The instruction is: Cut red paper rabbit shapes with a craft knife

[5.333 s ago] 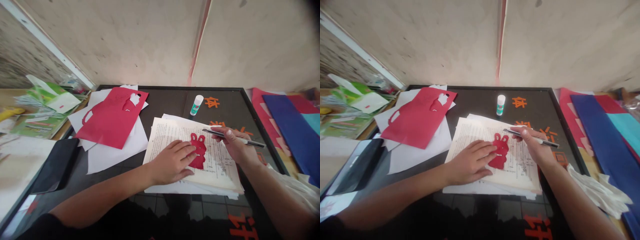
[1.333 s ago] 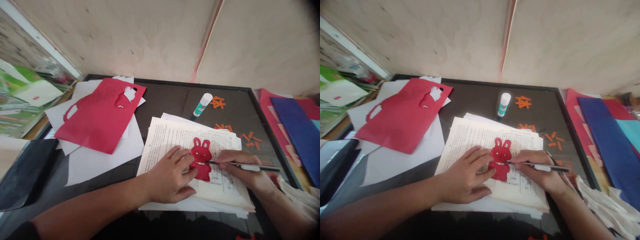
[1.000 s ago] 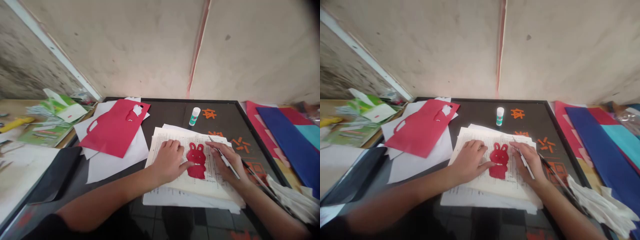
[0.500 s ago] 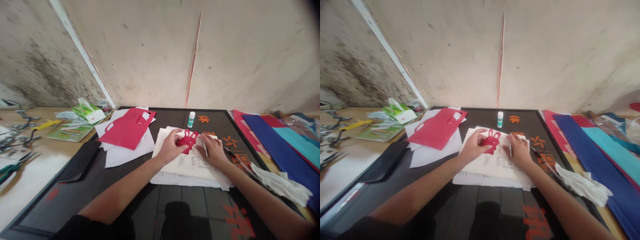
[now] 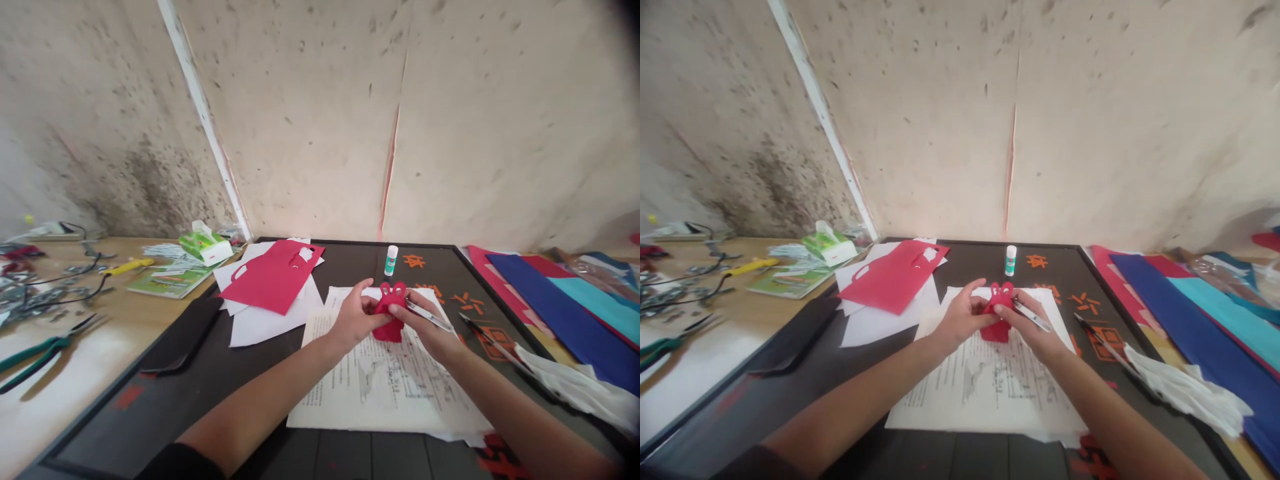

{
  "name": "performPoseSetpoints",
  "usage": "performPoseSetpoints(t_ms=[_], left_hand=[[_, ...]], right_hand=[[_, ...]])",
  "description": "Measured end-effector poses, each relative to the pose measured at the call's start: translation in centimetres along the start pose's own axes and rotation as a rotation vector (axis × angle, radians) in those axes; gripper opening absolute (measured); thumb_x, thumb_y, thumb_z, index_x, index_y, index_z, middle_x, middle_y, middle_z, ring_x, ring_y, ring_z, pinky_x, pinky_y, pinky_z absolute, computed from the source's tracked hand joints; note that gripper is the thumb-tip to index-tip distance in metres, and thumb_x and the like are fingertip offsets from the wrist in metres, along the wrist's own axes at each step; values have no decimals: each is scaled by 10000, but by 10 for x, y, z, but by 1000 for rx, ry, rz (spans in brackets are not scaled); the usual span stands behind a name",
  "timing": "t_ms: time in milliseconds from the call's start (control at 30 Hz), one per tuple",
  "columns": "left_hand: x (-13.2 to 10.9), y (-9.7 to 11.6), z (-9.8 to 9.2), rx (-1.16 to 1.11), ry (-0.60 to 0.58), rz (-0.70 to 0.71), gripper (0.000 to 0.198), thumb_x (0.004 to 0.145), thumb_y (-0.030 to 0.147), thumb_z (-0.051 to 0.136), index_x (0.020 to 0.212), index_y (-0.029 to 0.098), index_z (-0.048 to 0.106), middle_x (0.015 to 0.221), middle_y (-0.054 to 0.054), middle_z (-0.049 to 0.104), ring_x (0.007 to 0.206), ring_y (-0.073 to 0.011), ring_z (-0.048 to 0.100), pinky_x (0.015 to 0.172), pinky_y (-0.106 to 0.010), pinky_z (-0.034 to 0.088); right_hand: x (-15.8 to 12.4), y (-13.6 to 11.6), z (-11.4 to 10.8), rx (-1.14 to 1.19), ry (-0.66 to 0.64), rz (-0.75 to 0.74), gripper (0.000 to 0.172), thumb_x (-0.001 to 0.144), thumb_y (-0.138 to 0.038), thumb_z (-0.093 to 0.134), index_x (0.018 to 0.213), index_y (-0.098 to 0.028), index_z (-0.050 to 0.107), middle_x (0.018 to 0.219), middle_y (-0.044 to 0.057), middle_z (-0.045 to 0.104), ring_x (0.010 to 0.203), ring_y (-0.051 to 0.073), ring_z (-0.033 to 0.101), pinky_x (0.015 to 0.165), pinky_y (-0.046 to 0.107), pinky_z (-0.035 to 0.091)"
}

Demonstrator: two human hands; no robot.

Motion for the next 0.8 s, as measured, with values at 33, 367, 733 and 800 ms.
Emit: performPoseSetpoints(t_ms=[33,367,733,800], left_hand=[[2,-1,-1,-8,-5,-3,914,571,103,882,1358,152,420,818,-2,681,688,-132,632,691,-275,499],[6,-30,-12,-66,-110,-82,407,632,393,888,872,127,694,815,-62,696,699,-164,663,663,-305,551],[8,-33,-24,-143,56,-22,364,689,444,837,832,131,719,834,-59,708,730,-156,656,721,-321,568],[7,-33,-23,-148,43,-28,352,684,427,844,829,127,728,821,-60,707,718,-153,651,727,-321,558]], right_hand=[[4,1,2,17,8,-6,273,772,-425,764,900,-202,674,884,32,719,821,203,660,780,340,531],[7,33,-2,172,99,76,202,792,-382,759,917,-239,689,895,37,740,794,203,686,761,370,570],[6,41,3,155,-19,177,240,826,-432,723,988,-255,711,1040,48,766,969,239,716,870,385,567],[5,40,2,134,6,176,219,791,-393,769,957,-261,711,1012,29,772,929,225,725,855,368,578]])
Point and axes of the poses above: each hand's wrist, its own x-axis towards the middle knuckle, its own z-axis out of the palm, y = z × x, the point moved 6 cm from there along x, towards the middle knuckle
